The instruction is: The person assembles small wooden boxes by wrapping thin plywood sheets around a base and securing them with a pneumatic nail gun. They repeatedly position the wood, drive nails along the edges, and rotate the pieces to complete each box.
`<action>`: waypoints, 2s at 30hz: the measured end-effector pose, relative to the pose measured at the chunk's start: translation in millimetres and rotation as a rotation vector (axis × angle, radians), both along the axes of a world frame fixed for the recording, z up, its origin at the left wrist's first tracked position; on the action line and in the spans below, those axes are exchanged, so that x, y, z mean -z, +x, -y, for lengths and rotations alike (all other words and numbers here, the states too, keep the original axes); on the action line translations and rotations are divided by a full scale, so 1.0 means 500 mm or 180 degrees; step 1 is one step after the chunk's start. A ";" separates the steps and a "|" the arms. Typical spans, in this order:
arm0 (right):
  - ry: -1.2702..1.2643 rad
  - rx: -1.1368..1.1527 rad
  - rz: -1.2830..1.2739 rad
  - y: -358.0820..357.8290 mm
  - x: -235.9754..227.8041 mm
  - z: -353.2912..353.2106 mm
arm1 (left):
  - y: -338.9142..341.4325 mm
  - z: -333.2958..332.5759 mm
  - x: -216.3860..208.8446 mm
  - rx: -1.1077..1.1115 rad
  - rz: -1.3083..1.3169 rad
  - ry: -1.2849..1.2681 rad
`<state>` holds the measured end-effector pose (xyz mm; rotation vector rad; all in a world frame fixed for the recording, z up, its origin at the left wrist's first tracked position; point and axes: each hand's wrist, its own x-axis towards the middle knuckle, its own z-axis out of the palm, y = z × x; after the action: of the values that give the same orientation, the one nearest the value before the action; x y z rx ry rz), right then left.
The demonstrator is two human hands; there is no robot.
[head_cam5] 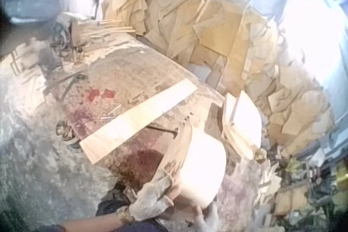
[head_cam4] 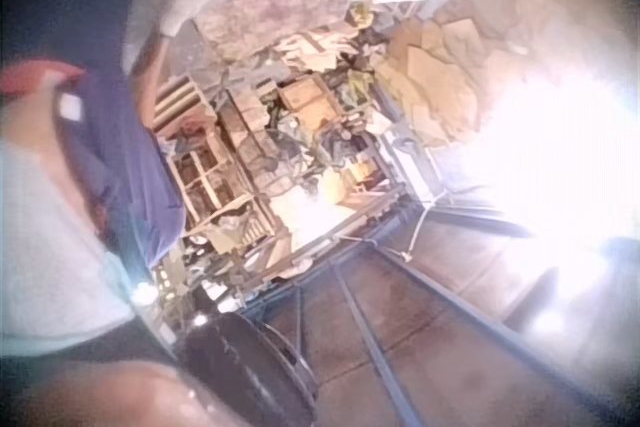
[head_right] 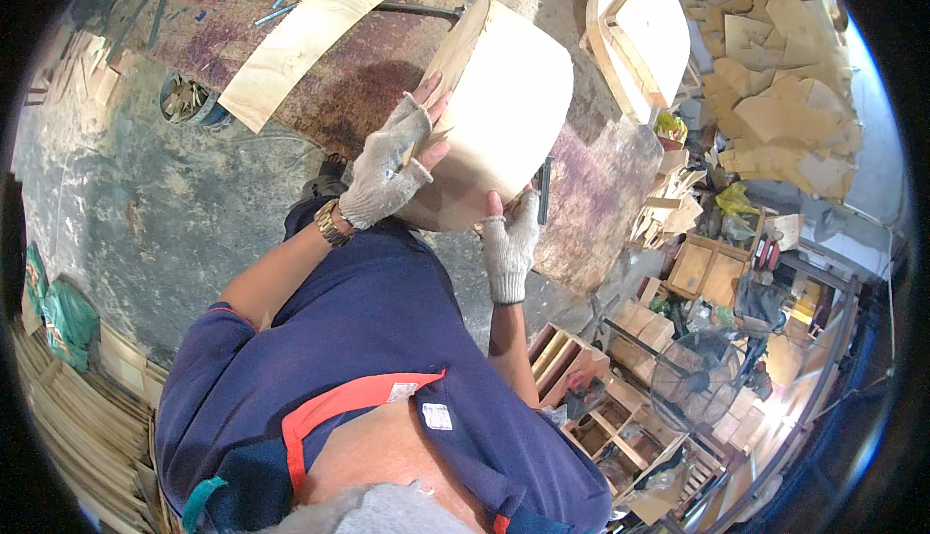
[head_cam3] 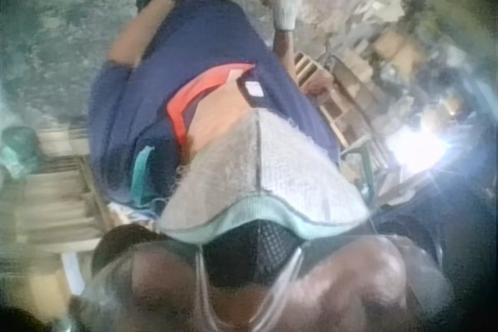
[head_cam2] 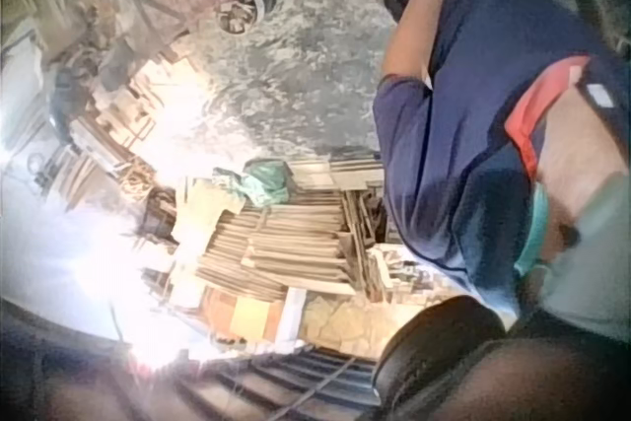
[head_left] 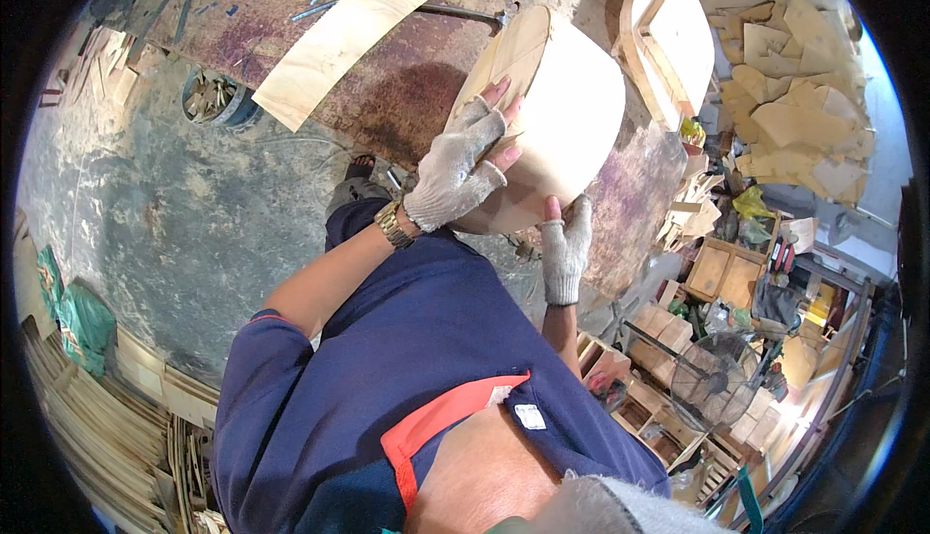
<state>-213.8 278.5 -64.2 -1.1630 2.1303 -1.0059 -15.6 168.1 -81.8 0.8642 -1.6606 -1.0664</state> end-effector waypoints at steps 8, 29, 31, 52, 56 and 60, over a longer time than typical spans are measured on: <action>-0.0090 -0.0057 0.1299 0.021 -0.110 -0.043 | 0.023 -0.007 -0.013 0.0380 -0.0699 0.0348; 0.0143 0.0173 0.1518 -0.041 -0.048 -0.018 | 0.019 -0.008 -0.027 0.0380 -0.0729 0.1157; 0.0095 0.0186 0.1487 -0.036 -0.039 -0.011 | 0.008 0.001 -0.042 -0.0019 -0.0046 0.0449; 0.1540 -0.0128 -0.0774 -0.325 0.408 -0.021 | -0.174 -0.016 -0.024 -0.0282 0.2101 -0.2129; 0.1639 -0.0155 -0.0576 -0.324 0.446 0.018 | -0.172 -0.019 -0.024 -0.0367 0.2096 -0.2200; 0.1526 0.0048 -0.0335 -0.347 0.435 0.052 | -0.172 -0.028 -0.020 -0.0534 0.2241 -0.2355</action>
<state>-387.3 252.7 -281.6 -0.9753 2.2907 -0.4043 -101.7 182.0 -71.6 0.8850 -2.2744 0.0469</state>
